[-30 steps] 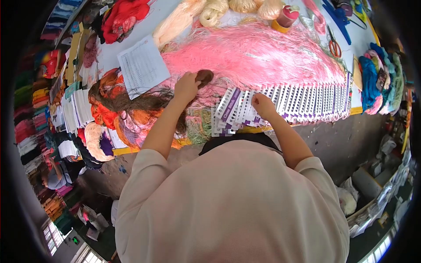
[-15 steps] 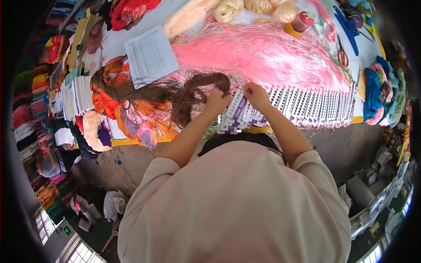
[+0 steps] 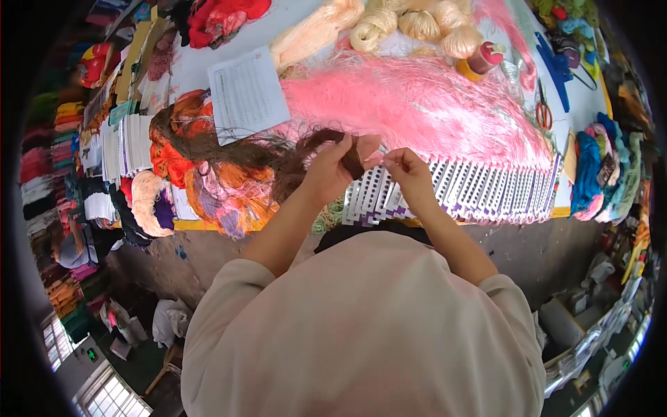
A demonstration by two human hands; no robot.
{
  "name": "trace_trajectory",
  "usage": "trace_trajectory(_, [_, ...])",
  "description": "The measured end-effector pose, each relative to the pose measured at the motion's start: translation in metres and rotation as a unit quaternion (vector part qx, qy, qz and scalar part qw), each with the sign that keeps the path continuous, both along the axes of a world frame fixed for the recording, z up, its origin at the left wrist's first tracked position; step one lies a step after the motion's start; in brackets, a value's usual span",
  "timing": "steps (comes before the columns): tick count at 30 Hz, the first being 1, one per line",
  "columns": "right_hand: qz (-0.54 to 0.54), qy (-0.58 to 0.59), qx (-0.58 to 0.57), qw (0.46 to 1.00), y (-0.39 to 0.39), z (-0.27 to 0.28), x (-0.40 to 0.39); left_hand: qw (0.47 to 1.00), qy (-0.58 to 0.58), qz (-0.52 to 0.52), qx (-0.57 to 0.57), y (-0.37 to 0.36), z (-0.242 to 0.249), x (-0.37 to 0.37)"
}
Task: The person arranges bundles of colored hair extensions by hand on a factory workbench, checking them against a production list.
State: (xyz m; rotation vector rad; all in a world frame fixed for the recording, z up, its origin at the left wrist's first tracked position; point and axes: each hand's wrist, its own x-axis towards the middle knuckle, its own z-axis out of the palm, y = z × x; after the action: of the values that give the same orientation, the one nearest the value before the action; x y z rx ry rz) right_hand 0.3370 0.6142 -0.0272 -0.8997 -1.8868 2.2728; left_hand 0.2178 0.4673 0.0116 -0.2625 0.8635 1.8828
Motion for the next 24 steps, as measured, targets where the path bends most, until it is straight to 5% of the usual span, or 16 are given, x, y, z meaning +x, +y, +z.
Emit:
trace_trajectory(3, [0.020, 0.029, -0.089, 0.995, -0.002, 0.063, -0.006, 0.987, 0.040, -0.087, 0.132, 0.007, 0.003, 0.007])
trace_trajectory(9, [0.017, 0.045, -0.078, 0.996, 0.003, 0.082, 0.000, 0.972, 0.192, -0.127, 0.053, 0.021, 0.039, 0.020])
trace_trajectory(13, [-0.025, 0.060, -0.134, 0.989, 0.006, 0.086, 0.005, 0.986, 0.126, -0.082, 0.071, 0.023, 0.047, 0.025])
trace_trajectory(24, [-0.050, 0.094, -0.272, 0.956, 0.009, 0.077, 0.017, 0.984, 0.168, -0.051, 0.026, 0.027, 0.048, 0.038])
